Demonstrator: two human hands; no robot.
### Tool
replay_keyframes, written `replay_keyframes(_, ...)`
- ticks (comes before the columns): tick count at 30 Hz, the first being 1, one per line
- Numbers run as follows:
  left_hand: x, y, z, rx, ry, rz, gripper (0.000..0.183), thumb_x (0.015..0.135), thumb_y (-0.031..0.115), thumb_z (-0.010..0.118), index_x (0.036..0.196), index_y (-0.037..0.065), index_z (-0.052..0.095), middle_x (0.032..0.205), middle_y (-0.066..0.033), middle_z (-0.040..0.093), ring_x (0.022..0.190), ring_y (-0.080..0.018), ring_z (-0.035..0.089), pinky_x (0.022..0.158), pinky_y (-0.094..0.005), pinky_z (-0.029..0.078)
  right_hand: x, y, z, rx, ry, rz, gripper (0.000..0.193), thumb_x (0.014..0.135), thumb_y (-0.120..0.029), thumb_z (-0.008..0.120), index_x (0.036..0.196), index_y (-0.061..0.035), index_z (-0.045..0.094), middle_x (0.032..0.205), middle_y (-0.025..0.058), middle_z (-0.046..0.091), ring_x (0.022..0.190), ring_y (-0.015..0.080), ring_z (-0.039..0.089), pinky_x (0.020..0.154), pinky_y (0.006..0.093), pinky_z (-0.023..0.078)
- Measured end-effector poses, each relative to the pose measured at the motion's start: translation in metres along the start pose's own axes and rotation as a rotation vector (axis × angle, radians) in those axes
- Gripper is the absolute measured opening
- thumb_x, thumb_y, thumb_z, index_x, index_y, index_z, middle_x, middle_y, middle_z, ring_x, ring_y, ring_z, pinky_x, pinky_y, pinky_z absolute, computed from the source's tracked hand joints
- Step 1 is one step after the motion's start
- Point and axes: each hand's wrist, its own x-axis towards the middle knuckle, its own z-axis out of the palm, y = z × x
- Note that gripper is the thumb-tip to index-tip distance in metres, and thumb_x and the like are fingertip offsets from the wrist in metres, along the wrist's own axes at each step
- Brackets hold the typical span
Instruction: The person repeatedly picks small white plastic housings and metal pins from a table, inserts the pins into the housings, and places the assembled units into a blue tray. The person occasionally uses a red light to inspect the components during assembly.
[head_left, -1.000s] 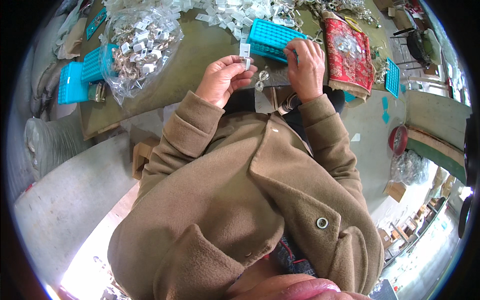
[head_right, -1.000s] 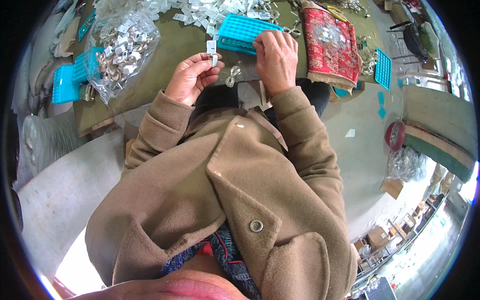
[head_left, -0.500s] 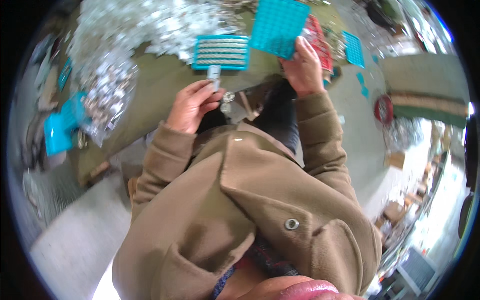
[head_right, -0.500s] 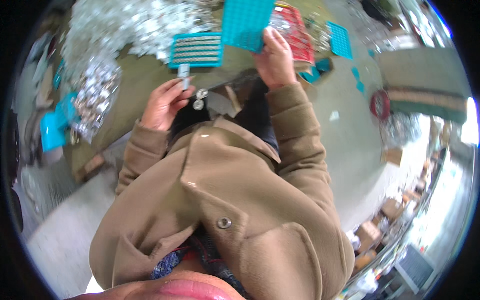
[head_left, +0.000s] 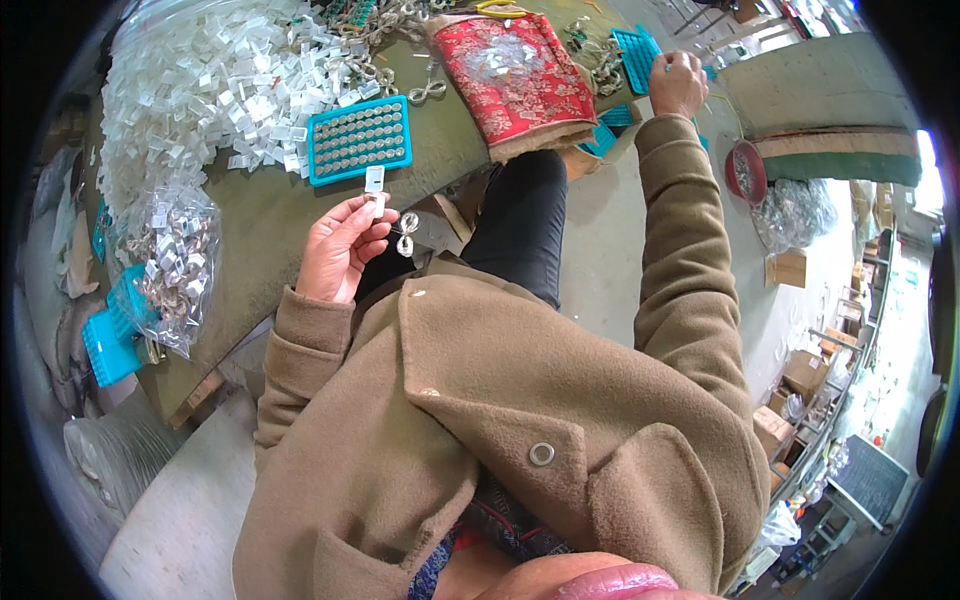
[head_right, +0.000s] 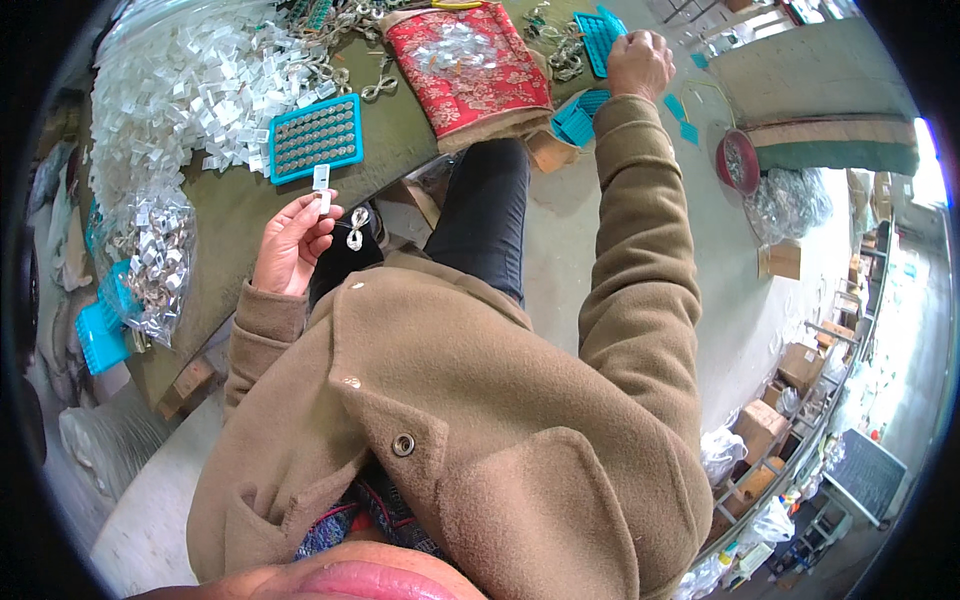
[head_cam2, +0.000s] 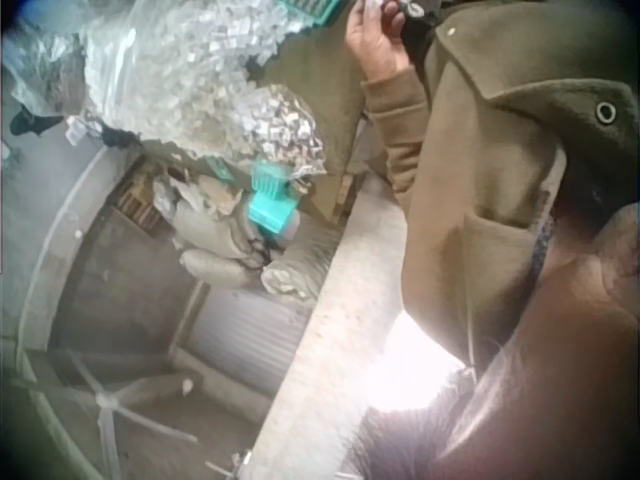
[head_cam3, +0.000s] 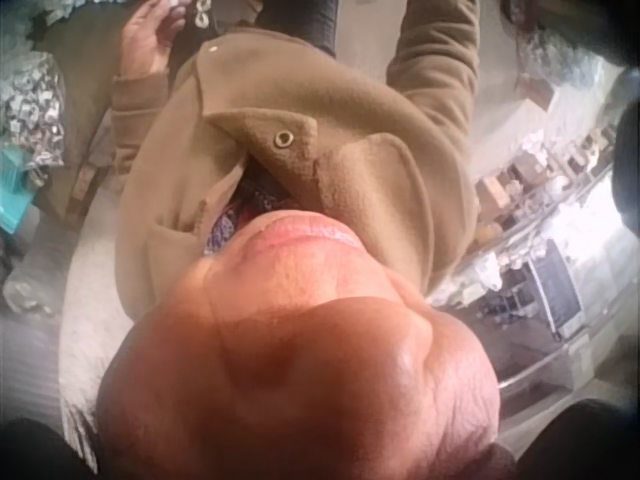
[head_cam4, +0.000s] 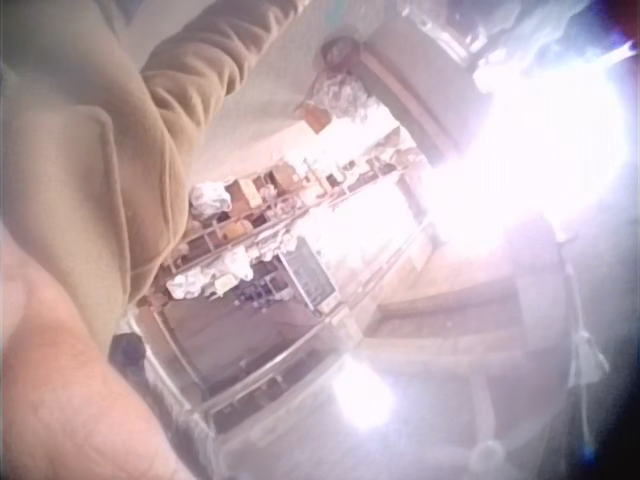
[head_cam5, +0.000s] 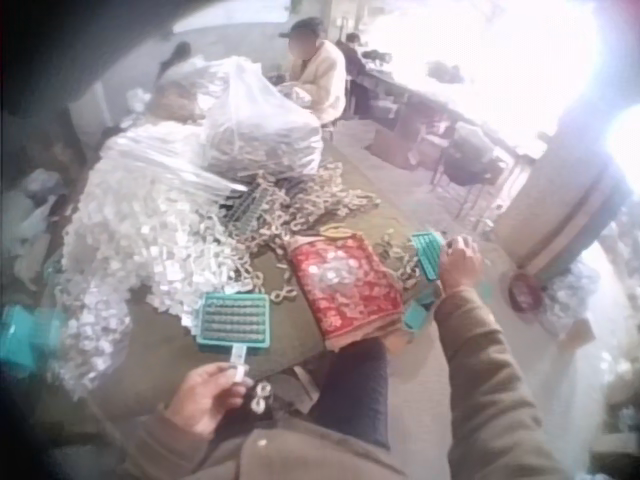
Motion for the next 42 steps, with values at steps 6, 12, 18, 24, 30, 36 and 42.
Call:
replay_keyframes(6, -0.001, 0.002, 0.005, 0.019, 0.005, -0.005, 0.029, 0.095, 0.014, 0.06, 0.12, -0.001, 0.06, 0.1, -0.0087, 0.07, 0.078, -0.0052, 0.067, 0.064, -0.0166, 0.057, -0.003, -0.004, 0.021, -0.108, -0.356, 0.072, 0.034, 0.086, -0.041, 0.054, 0.099, -0.0168, 0.074, 0.115, 0.0073, 0.066, 0.112, 0.0304, 0.057, 0.096, 0.0461, 0.041)
replay_keyframes(12, -0.004, 0.001, 0.006, 0.06, 0.011, 0.011, 0.031, 0.096, 0.018, 0.06, 0.12, 0.0, 0.059, 0.101, -0.0065, 0.069, 0.08, -0.003, 0.064, 0.067, -0.0159, 0.055, 0.004, -0.002, 0.0, 0.231, -0.396, 0.051, 0.034, 0.087, -0.037, 0.057, 0.113, -0.021, 0.071, 0.103, 0.0175, 0.069, 0.099, 0.0363, 0.066, 0.085, 0.0408, 0.052)
replay_keyframes(18, -0.006, -0.008, -0.003, -0.092, 0.026, 0.01, 0.026, 0.096, 0.018, 0.06, 0.115, 0.0, 0.063, 0.102, -0.0064, 0.069, 0.086, -0.0047, 0.066, 0.071, -0.0172, 0.057, -0.04, -0.093, -0.045, 1.269, -0.114, 0.094, 0.017, 0.092, -0.007, 0.059, 0.104, 0.0008, 0.07, 0.096, 0.0075, 0.071, 0.081, 0.0126, 0.067, 0.072, 0.0253, 0.053)
replay_keyframes(24, -0.014, -0.013, -0.013, -0.161, 0.048, 0.082, 0.024, 0.097, 0.013, 0.057, 0.117, -0.001, 0.062, 0.108, -0.0097, 0.069, 0.095, -0.0112, 0.067, 0.077, -0.0192, 0.058, -0.144, -0.204, -0.081, 1.484, -0.686, -0.035, 0.011, 0.091, -0.009, 0.065, 0.097, -0.0005, 0.068, 0.082, 0.0019, 0.067, 0.071, 0.0086, 0.064, 0.065, 0.0215, 0.051)
replay_keyframes(30, -0.019, -0.015, -0.022, -0.133, 0.04, 0.081, 0.026, 0.097, 0.011, 0.057, 0.12, -0.002, 0.059, 0.112, -0.0118, 0.068, 0.099, -0.0134, 0.067, 0.079, -0.0205, 0.058, -0.179, -0.239, -0.075, 1.111, -0.599, -0.332, 0.012, 0.084, -0.012, 0.07, 0.094, -0.0058, 0.068, 0.077, 0.0076, 0.063, 0.069, 0.018, 0.063, 0.063, 0.0304, 0.05)
replay_keyframes(36, -0.016, -0.015, -0.02, -0.146, 0.019, 0.085, 0.026, 0.097, 0.011, 0.057, 0.119, -0.002, 0.06, 0.112, -0.0122, 0.068, 0.098, -0.0134, 0.067, 0.078, -0.0205, 0.058, -0.18, -0.242, -0.079, 0.96, -0.519, -0.409, 0.011, 0.083, -0.011, 0.069, 0.094, -0.0077, 0.068, 0.083, 0.0121, 0.062, 0.076, 0.0315, 0.064, 0.068, 0.0368, 0.051)
replay_keyframes(42, -0.008, -0.015, -0.019, -0.133, 0.045, 0.061, 0.025, 0.097, 0.011, 0.057, 0.118, -0.002, 0.06, 0.11, -0.0119, 0.069, 0.096, -0.0132, 0.068, 0.079, -0.0208, 0.058, -0.173, -0.246, -0.081, 1.076, -0.569, -0.445, 0.013, 0.084, -0.012, 0.069, 0.097, -0.0088, 0.071, 0.084, 0.0112, 0.065, 0.078, 0.0303, 0.065, 0.07, 0.0359, 0.052)
